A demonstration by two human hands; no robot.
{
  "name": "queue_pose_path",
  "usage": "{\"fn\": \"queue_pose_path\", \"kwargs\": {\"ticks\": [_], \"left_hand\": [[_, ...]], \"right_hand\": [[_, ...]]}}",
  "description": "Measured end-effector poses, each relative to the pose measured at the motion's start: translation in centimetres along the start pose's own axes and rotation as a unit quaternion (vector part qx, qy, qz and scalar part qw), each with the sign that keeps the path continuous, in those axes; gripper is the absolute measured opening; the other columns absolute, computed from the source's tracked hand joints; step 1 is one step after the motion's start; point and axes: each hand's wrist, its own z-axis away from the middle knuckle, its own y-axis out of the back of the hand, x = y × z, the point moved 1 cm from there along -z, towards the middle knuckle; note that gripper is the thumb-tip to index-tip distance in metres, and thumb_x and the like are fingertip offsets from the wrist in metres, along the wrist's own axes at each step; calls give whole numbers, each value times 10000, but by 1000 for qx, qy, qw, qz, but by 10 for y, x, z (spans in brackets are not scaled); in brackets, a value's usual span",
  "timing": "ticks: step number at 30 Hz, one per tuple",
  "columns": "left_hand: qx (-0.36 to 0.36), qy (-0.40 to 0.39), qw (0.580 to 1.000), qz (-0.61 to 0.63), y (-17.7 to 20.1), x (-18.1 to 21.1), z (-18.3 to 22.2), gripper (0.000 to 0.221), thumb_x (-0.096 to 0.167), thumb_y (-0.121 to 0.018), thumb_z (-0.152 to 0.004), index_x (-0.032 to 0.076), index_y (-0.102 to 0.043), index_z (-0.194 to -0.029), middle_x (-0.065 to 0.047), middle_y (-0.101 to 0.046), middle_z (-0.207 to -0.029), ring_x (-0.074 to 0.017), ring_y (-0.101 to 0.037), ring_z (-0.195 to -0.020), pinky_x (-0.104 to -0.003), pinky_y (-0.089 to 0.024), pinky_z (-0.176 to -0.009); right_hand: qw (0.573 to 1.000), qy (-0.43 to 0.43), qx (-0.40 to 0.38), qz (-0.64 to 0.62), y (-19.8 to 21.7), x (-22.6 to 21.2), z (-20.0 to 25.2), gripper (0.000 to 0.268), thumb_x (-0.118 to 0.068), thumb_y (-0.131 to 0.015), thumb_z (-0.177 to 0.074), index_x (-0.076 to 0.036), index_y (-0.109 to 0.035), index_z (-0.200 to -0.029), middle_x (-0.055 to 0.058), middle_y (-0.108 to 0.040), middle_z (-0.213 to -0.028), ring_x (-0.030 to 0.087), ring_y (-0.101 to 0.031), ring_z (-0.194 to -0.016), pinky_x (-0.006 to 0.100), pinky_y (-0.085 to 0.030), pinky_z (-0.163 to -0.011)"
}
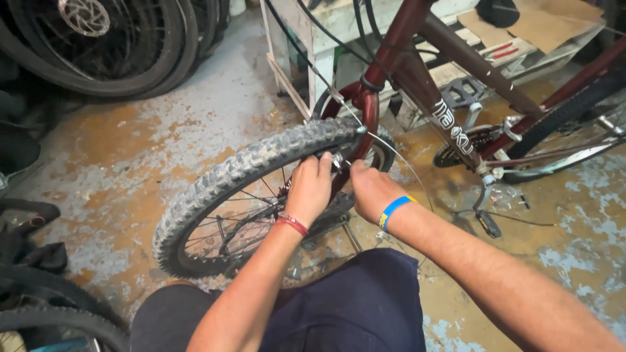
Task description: Adjusting the front brake of a bicycle by threading the cable through the caliper and tightening it.
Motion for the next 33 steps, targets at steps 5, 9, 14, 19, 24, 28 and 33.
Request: {"fn": "queue_pose_path", "kwargs": {"ticks": [5,9,14,19,24,28,33], "left_hand": [[-8,-4,999,50,5,2,5,574,440,-407,-1072,-49,-694,-984,-315,-739,-1012,-487,-655,-1180,-585,-511,-989],[-19,-11,992,122,12,-4,15,516,416,-457,-1062,-16,-730,-1133,-244,-762,-1118,-415,-661,-1226,-549,-504,-1029],[-57,-47,982,174,6,-32,4,492,370,-427,-1098,1,-708,-1263,-230,-743,-1221,-393,-636,-1275,-518,-480,-1096],[-113,-18,985,127,24,-22,-4,511,304,-386,-1115,-62,-611,-1392,-307,-642,-1371,-437,-562,-1353,-539,-409,-1166],[-198,36,976,86,96,20,41,465,202,-455,-1075,-85,-562,-1425,-339,-611,-1387,-465,-537,-1366,-569,-381,-1184],[-230,73,969,47,91,-35,121,382,297,-566,-1019,81,-654,-1322,-162,-718,-1307,-355,-662,-1229,-439,-457,-1090],[-283,173,942,50,217,35,160,403,368,-544,-1006,175,-681,-1332,-74,-764,-1268,-256,-724,-1202,-367,-520,-1029]], "right_hand": [[999,-20,10,-36,-14,0,-7,257,-178,-558,-967,-31,-601,-1173,258,-749,-1098,480,-724,-1101,558,-609,-893],[968,-80,109,-213,-38,-1,-9,231,-191,-641,-876,-69,-687,-1066,219,-777,-987,456,-720,-1076,583,-561,-906],[978,-133,76,-144,-30,3,-15,223,-311,-664,-879,-189,-698,-1063,81,-813,-1002,374,-750,-1054,524,-584,-911],[916,-120,157,-350,-40,-13,-3,316,-303,-758,-934,-27,-708,-1080,215,-647,-728,346,-695,-734,487,-502,-608],[792,-299,129,-516,-124,-9,37,315,-348,-644,-1034,-40,-648,-967,52,-561,-692,186,-590,-622,314,-455,-516],[789,-268,28,-552,-24,-107,100,484,-490,-495,-1014,-102,-779,-963,70,-749,-915,180,-653,-888,344,-489,-894],[613,-347,-47,-709,109,-198,129,629,-544,-460,-1021,17,-742,-1060,30,-402,-630,130,-350,-428,305,-342,-380]]}}
